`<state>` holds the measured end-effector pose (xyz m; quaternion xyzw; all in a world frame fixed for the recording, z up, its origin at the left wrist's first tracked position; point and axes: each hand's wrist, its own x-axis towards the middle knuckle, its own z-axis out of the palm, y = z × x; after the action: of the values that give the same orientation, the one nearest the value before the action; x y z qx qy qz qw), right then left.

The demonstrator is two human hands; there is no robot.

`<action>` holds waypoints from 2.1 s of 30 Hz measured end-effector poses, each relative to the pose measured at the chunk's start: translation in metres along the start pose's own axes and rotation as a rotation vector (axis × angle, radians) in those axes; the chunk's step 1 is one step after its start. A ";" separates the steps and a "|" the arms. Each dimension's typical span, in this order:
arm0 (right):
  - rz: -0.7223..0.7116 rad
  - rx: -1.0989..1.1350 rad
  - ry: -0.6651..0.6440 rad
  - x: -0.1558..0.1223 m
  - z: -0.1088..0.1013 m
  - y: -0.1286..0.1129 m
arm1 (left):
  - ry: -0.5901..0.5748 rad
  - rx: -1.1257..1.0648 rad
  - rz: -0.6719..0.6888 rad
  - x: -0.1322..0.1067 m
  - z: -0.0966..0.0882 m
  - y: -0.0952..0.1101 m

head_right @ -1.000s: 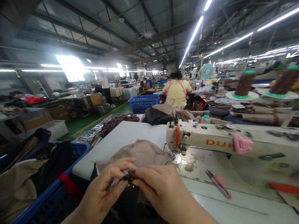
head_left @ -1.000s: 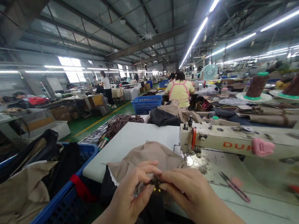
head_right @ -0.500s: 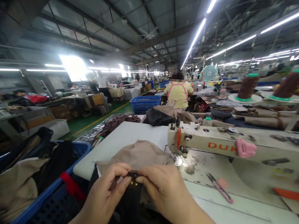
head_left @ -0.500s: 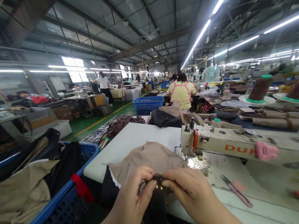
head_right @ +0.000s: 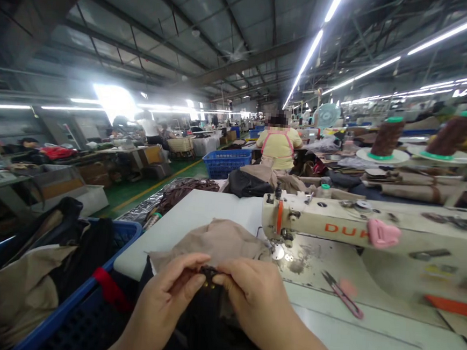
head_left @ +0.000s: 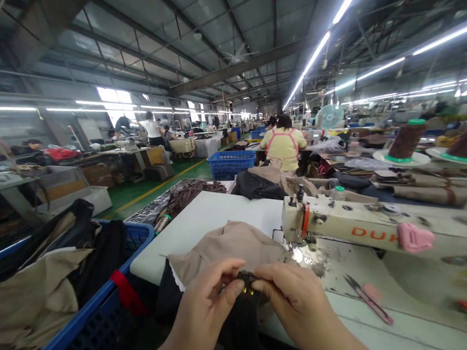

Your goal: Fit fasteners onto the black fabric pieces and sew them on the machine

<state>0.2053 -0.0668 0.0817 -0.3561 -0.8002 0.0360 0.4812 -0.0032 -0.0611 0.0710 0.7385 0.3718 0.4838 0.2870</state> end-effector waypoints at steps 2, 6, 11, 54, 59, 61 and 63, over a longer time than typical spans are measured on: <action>0.007 0.004 0.006 0.000 0.000 0.000 | -0.019 0.037 0.062 0.002 -0.001 0.002; 0.032 0.018 0.012 0.001 0.001 -0.001 | 0.037 0.057 0.116 0.002 0.000 0.002; 0.064 0.019 0.010 0.000 0.001 -0.004 | 0.106 0.138 0.221 -0.002 0.002 -0.001; 0.032 -0.142 -0.281 0.048 0.011 -0.040 | 0.269 0.126 0.203 0.016 -0.031 0.013; 0.143 -0.271 -0.346 0.091 0.022 -0.062 | 0.225 -0.030 0.088 0.039 -0.063 0.013; 0.170 -0.287 -0.391 0.117 0.035 -0.074 | 0.222 -0.120 0.014 0.052 -0.085 0.011; 0.167 -0.260 -0.390 0.145 0.057 -0.086 | 0.247 -0.195 -0.053 0.062 -0.116 0.008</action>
<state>0.0725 -0.0268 0.1934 -0.4665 -0.8435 0.0403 0.2632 -0.0929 -0.0069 0.1505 0.6320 0.3750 0.5970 0.3219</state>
